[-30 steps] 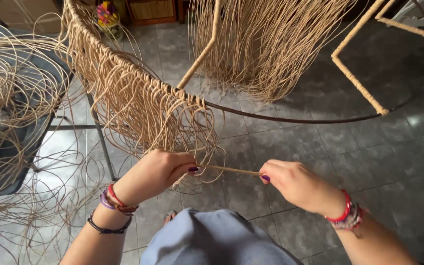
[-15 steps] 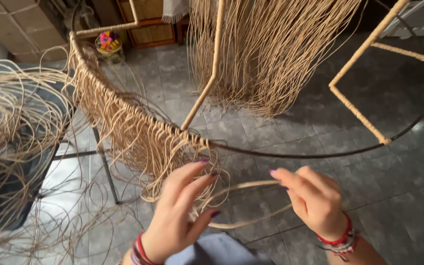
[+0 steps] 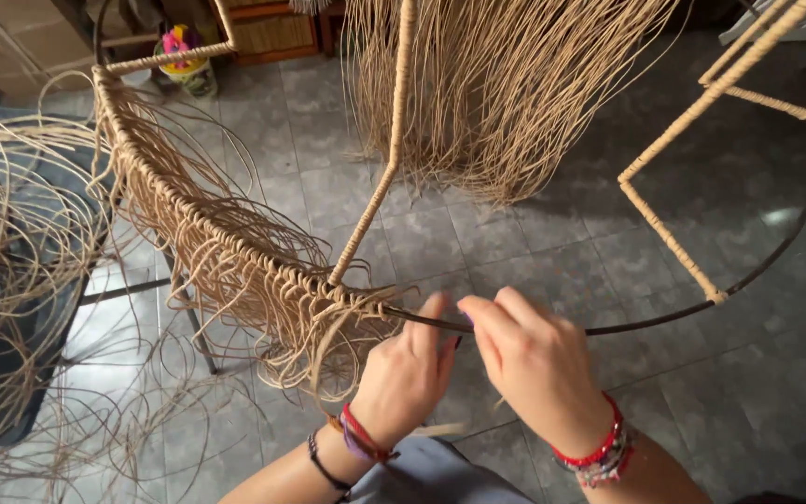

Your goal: Weaving natural fiber strands onto a circular frame using a knotting technique

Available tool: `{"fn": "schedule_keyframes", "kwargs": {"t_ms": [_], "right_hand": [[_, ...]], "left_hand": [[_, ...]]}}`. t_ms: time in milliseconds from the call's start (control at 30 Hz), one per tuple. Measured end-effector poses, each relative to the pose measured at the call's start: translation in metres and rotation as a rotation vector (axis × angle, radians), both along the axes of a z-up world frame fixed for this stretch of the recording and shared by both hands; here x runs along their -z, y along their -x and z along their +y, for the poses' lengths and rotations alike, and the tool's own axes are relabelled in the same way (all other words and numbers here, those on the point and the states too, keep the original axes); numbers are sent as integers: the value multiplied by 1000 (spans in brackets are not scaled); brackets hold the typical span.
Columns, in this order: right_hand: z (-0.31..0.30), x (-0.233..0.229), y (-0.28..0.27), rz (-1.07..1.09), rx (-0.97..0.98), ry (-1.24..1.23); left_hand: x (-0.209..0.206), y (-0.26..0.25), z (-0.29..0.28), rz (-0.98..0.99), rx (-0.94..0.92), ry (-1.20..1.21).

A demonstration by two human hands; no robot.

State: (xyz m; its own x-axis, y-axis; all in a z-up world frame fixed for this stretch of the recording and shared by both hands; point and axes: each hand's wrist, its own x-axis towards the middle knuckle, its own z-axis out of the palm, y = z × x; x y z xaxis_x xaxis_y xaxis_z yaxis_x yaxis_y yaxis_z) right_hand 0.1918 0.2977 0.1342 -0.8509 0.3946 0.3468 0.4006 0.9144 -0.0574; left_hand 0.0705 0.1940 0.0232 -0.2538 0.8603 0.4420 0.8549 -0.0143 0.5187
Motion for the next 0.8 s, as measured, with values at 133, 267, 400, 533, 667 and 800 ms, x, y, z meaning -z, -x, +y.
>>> {"fn": "schedule_keyframes", "kwargs": {"t_ms": [133, 267, 400, 533, 667, 800], "right_hand": [[-13, 38, -30, 341, -133, 326], [-24, 86, -58, 593, -173, 836], [-1, 90, -57, 451, -351, 834], [16, 85, -60, 168, -501, 687], [13, 67, -42, 337, -525, 175], [8, 69, -36, 467, -528, -18]], "left_hand": [[-2, 4, 3, -448, -16, -6], [1, -2, -9, -874, 158, 246], [-13, -10, -26, -703, 394, 352], [-84, 2, -50, -378, 478, 44], [-106, 11, -41, -277, 374, -55], [-96, 4, -25, -165, 105, -80]]}}
